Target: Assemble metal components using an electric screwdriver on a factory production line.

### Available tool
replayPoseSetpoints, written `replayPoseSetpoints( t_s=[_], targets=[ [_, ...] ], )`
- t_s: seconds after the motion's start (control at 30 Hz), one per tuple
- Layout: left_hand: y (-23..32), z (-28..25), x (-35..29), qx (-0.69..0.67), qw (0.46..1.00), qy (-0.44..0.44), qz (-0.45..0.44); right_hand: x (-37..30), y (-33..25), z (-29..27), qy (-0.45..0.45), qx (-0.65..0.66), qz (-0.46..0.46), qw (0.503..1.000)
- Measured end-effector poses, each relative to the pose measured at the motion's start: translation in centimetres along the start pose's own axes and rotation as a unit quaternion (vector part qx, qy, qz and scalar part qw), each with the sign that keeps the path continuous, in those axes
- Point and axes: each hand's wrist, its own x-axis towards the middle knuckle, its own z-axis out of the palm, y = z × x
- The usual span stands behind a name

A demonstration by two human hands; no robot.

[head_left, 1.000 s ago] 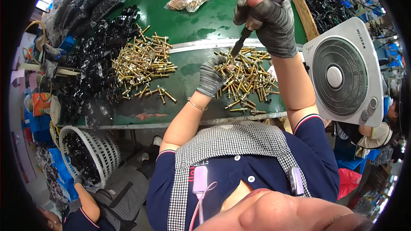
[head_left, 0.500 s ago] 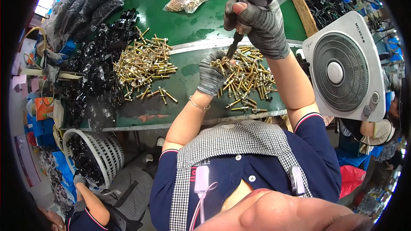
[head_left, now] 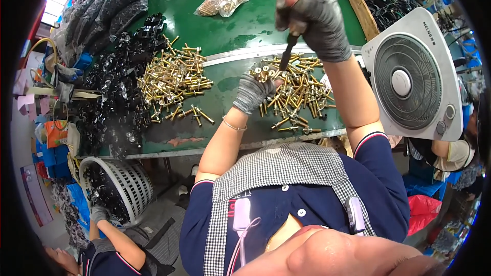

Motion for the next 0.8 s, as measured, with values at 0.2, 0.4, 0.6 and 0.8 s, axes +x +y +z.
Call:
replayPoseSetpoints(
  t_s=[0.2, 0.4, 0.6, 0.8],
  targets=[
    [-0.9, 0.9, -0.1, -0.245, 0.938, 0.018, -0.245, 0.8, -1.9, 1.1, 0.105, 0.028, -0.041, 0.993],
    [0.2, 1.4, 0.8, -0.076, 0.976, -0.044, -0.198, -0.1, -1.1, 1.9, 0.052, -0.014, 0.000, 0.999],
    [1.1, 1.0, 0.4, -0.130, 0.963, -0.060, -0.228, 2.5, 2.1, -1.0, -0.212, 0.010, -0.263, 0.941],
    [0.9, 1.0, 0.2, -0.050, 0.989, -0.044, -0.131, -0.1, -0.6, 1.6, 0.036, -0.068, -0.026, 0.997]
  ],
)
